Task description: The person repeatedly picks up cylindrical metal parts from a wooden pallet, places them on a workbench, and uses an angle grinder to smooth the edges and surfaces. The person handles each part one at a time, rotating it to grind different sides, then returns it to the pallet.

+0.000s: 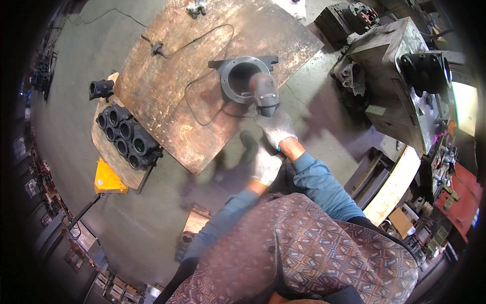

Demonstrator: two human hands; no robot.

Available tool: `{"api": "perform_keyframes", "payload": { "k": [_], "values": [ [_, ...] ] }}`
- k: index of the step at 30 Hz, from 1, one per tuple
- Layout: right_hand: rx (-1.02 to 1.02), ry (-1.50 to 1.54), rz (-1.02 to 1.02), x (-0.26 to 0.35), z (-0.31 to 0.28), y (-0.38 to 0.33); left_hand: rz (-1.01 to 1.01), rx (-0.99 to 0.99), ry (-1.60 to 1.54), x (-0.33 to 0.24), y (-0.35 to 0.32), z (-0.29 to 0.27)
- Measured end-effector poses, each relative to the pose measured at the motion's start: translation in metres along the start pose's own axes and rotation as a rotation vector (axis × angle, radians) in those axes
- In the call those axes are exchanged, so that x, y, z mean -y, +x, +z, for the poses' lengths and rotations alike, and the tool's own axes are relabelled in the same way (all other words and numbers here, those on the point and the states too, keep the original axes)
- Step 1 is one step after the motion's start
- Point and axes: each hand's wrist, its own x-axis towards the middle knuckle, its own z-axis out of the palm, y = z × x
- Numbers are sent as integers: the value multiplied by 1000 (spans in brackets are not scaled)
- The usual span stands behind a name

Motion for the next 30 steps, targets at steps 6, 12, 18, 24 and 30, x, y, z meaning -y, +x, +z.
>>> {"api": "perform_keyframes", "payload": {
  "k": [6, 12, 18, 24, 30],
  "values": [
    [-51, -54, 19, 7, -4, -4, 150, 18, 249, -27, -5, -3],
    [5, -57, 18, 11, -9, -8, 44, -43, 67, -24, -2, 2],
    [-114, 139, -123, 25, -19, 19, 103, 20, 156, -36, 32, 4],
    [38, -65, 83, -2, -2, -16, -81, -23, 86, 9, -23, 10],
    [85, -98, -26, 2, 34, -26, -80, -161, -171, 34, -40, -10]
  ]
}}
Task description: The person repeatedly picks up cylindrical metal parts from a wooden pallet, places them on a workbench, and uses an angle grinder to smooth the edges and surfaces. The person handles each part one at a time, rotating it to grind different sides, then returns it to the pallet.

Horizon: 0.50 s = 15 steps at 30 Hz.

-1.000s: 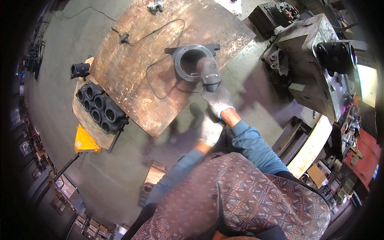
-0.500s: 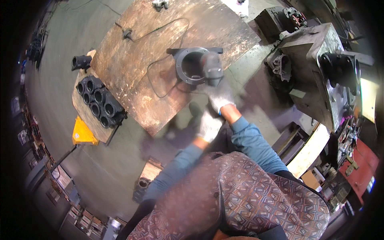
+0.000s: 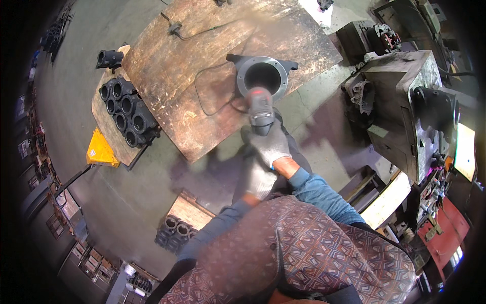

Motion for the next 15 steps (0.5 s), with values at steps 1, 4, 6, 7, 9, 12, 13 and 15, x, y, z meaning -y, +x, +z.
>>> {"api": "perform_keyframes", "payload": {
  "k": [1, 4, 6, 7, 9, 12, 13, 15],
  "values": [
    [18, -10, -13, 4, 5, -4, 15, 13, 25, -4, -1, -4],
    [130, -16, -67, 23, 15, -2, 94, -85, 3, -25, 2, -16],
    [102, -62, -100, 39, 19, 6, 196, -98, 209, -40, 13, -23],
    [87, -52, -97, 46, 18, 12, 126, -28, 390, -48, 19, -28],
    [85, -23, -96, 54, 14, 20, 76, -12, 551, -60, 30, -27],
    [38, 29, -87, 49, -1, 17, 205, -23, 436, -74, 35, -16],
    [12, 62, -142, 44, -8, 10, 297, -17, 398, -79, 30, -12],
    [-44, 154, -237, 35, -20, -4, 263, -38, 542, -90, 21, -4]
  ]
}}
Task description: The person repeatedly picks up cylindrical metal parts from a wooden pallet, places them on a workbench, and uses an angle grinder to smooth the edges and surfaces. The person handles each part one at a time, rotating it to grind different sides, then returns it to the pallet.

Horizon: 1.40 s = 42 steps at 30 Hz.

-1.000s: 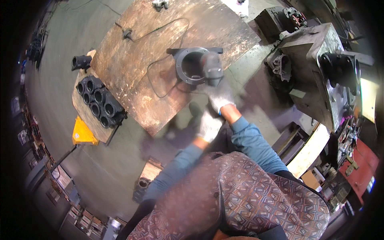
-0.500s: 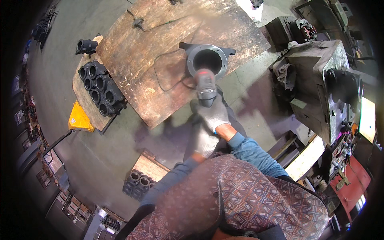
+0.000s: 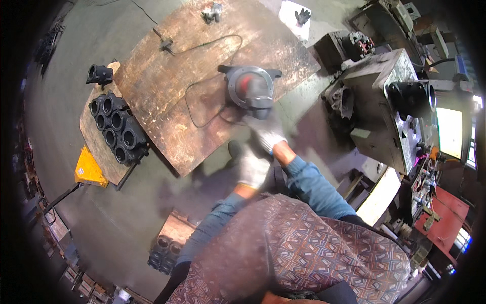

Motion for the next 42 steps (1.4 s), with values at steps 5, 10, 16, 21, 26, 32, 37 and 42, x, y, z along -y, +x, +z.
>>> {"api": "perform_keyframes", "payload": {
  "k": [5, 10, 16, 21, 26, 32, 37, 42],
  "values": [
    [-388, 264, 7, -3, -39, -11, 26, 259, 205, -34, 5, 5],
    [-277, 683, 59, -33, -98, -2, 133, 415, -12, -61, 33, 13],
    [-78, 1129, 129, -59, -145, 56, -258, 829, -532, -90, 97, 33],
    [-126, 544, 198, -64, -171, 125, -136, 500, -11, -109, 142, 100],
    [3, 447, 294, -94, -191, 191, -123, 385, -13, -118, 181, 138],
    [179, 488, 381, -157, -206, 295, -342, 415, -374, -93, 164, 110],
    [298, 391, 369, -193, -192, 383, -808, 264, -496, -29, 107, 80],
    [400, 326, 244, -216, -167, 434, -1113, 11, -543, 21, 71, 75]
  ]
}}
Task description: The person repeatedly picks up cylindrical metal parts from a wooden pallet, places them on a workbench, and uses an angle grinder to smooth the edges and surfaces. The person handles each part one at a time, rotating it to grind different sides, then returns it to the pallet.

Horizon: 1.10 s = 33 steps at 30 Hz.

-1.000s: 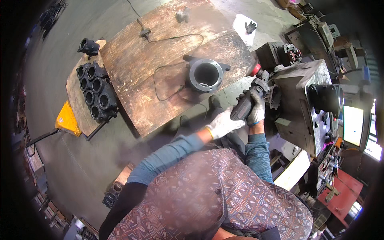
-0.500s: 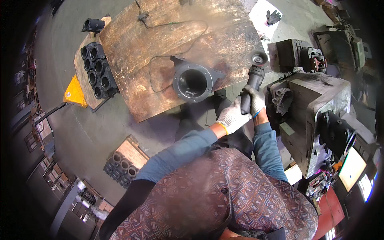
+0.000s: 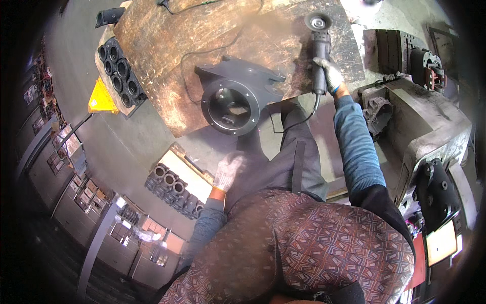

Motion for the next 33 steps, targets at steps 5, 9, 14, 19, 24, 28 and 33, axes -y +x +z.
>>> {"api": "perform_keyframes", "payload": {
  "k": [5, 9, 14, 19, 24, 28, 33],
  "values": [
    [5, 62, 77, -6, -1, 24, 90, -44, -68, 10, 10, -15],
    [-104, -288, -6, 5, 0, 24, 63, -95, -13, -2, 13, -19],
    [-292, -730, 9, 20, 13, 15, 89, -415, 120, -48, -11, -17],
    [-344, -852, 94, 18, 18, 4, 533, -281, -57, -121, -37, 3],
    [-390, -775, 62, 9, 13, -2, 411, -30, -282, -164, 32, 42],
    [-389, -786, 73, 6, 7, -3, 406, -42, -281, -162, 83, 37],
    [-434, -709, 64, -8, -2, 0, 527, -208, -71, -142, 104, 31]
  ]
}}
